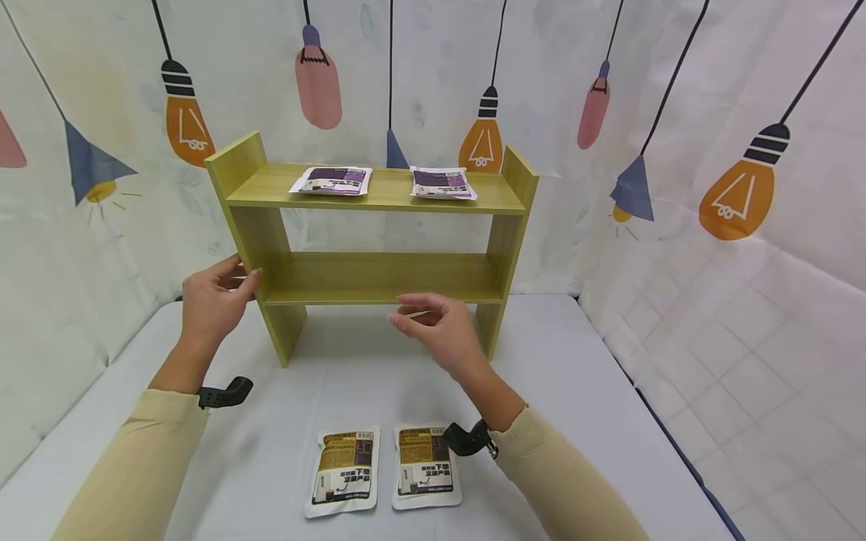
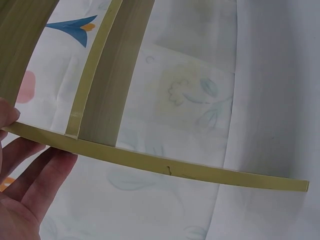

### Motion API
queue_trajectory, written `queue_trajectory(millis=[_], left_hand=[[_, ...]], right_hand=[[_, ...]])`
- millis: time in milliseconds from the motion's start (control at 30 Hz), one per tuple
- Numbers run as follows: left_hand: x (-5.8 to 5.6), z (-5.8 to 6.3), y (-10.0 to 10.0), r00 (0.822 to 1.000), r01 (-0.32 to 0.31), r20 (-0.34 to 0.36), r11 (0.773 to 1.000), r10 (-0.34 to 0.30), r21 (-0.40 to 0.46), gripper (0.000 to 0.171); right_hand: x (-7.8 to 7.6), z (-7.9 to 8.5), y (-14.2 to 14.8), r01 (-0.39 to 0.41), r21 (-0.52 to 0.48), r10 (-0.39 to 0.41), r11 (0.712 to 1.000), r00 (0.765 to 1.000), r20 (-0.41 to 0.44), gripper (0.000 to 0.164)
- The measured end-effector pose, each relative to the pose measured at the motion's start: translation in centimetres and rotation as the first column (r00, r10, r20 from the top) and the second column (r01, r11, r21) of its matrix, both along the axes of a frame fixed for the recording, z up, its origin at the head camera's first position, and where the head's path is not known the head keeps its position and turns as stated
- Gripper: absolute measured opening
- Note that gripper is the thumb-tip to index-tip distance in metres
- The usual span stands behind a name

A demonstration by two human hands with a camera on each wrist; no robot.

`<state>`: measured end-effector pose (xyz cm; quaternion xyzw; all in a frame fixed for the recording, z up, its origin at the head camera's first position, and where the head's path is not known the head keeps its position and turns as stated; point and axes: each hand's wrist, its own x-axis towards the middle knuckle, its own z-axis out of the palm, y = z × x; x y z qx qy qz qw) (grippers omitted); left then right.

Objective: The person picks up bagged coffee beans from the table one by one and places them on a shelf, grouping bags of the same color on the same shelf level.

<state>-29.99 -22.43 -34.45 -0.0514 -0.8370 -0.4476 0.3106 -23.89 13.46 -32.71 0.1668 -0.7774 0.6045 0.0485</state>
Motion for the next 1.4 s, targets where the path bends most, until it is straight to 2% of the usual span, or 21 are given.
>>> queue_trajectory(millis=[333,867,1167,1400], left_hand=[[-0.1,0.0,-0.1,1.000,0.003,-0.001,1.000,-0.003,-0.001,0.047],[-0.3,-0.2,0.0,1.000,0.002,-0.013,1.000,-0.002,0.003,0.047],[-0.3,-0.2,0.0,1.000,0.005,-0.001,1.000,-0.005,0.011,0.048],[-0.2,-0.1,0.1,1.000,0.004,-0.001,1.000,-0.004,0.007,0.049]], right_hand=[[1.3,-2.7,1.5,0.016,0.004,-0.016,1.000,1.000,0.015,0.038],[2.8,-6.8,4.0,0.095,-0.019,-0.092,0.995,0.989,0.118,0.040],[4.3,-9.1,4.9,0.127,0.019,-0.128,0.992,0.971,0.201,0.039],[5.6,-10.3,5.3,0.147,0.056,-0.156,0.988,0.953,0.260,0.039]])
